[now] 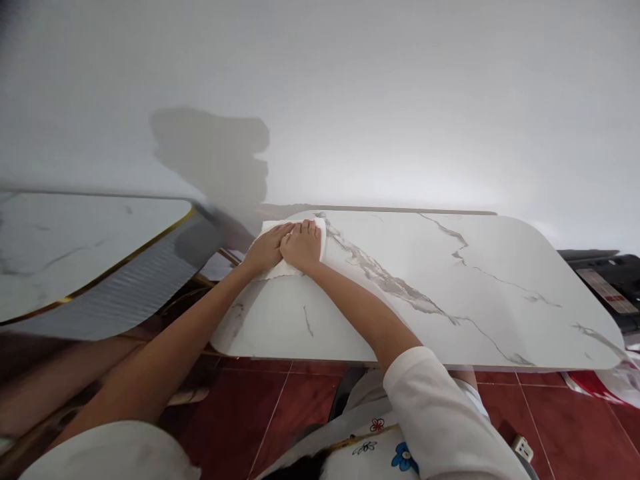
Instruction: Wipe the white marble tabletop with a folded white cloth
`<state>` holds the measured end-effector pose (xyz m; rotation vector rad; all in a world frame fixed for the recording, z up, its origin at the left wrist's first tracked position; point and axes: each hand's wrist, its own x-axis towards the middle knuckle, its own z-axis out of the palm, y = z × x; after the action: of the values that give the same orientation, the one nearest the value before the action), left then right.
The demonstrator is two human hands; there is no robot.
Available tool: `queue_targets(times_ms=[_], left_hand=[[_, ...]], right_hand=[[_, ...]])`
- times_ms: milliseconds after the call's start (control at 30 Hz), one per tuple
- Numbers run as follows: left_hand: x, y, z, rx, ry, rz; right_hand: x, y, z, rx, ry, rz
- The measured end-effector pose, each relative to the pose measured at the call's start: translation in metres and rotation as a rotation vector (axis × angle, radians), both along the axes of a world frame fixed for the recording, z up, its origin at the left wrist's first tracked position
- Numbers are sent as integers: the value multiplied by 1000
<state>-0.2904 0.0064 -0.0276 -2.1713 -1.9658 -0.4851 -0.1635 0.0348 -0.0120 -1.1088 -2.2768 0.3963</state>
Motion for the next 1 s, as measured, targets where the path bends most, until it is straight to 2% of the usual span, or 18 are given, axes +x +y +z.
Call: queue_targets(times_ms=[267,433,567,700,833,900,1000], left_hand=[[16,-81,-3,-6,-20,101],[35,-119,5,-71,-105,111],[53,-149,10,-119,-218,166],[79,-173,9,-100,-161,158],[97,-174,1,-106,-73,136],[99,-162,-3,-108,-52,140],[95,-129,-4,-89,-49,125]], right_hand=[[18,-70,3,-51,-34,110],[40,-103,6,-39,-69,193],[66,-129,10,0,-117,255],[92,-153,13,28,-220,301],[108,-157,12,-7,-267,298],[107,-146,10,-62,-256,251],[98,-112,7,-111,-206,183]])
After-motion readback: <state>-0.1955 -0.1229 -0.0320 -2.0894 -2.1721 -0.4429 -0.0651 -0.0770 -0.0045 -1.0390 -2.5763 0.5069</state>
